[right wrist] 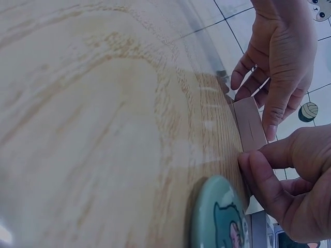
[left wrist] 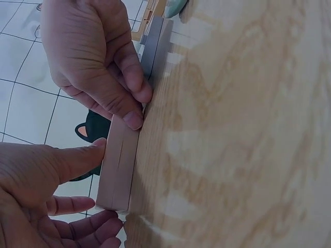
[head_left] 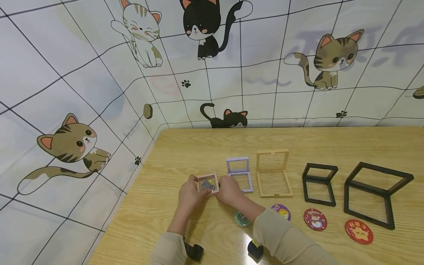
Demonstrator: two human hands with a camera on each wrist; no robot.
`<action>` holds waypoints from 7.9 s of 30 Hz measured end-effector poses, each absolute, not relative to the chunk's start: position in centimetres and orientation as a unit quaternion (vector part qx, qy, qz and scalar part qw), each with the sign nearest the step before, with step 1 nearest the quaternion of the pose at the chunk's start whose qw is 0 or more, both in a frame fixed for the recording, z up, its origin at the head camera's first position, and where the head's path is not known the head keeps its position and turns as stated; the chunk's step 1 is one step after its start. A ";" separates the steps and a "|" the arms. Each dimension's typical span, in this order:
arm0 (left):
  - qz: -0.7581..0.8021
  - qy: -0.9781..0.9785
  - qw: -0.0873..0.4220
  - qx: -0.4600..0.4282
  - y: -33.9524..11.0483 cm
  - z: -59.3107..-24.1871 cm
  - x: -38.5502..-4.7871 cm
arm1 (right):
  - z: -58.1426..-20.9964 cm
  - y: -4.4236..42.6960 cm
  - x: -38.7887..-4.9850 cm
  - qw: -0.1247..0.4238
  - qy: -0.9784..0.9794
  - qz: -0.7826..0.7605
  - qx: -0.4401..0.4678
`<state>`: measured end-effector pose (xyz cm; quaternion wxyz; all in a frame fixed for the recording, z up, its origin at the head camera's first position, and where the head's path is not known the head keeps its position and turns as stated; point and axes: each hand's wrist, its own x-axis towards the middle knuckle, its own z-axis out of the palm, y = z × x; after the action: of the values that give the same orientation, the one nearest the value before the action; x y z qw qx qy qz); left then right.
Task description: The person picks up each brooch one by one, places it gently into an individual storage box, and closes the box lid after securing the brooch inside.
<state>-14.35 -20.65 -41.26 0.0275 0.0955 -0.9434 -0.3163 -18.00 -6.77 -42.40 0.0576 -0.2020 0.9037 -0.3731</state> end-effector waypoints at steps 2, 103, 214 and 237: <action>-0.316 -0.944 0.027 0.094 -20.6 -41.3 -14.3 | -42.4 -6.7 -17.9 0.057 0.904 -0.372 -0.202; -0.497 -0.865 -0.064 0.026 -13.2 -41.5 -12.1 | -41.4 2.5 -14.0 0.164 0.835 -0.522 -0.065; -0.432 -0.897 -0.008 0.097 -12.2 -41.2 -17.9 | -41.6 1.2 -19.8 0.137 0.840 -0.526 0.005; -0.383 -0.921 0.032 0.068 -11.7 -41.5 -18.0 | -41.9 1.2 -19.9 0.127 0.837 -0.532 0.008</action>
<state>-17.97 -11.73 -41.50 0.0317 0.0682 -0.9209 -0.3825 -19.93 1.15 -41.90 0.1265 0.0078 0.8373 -0.5319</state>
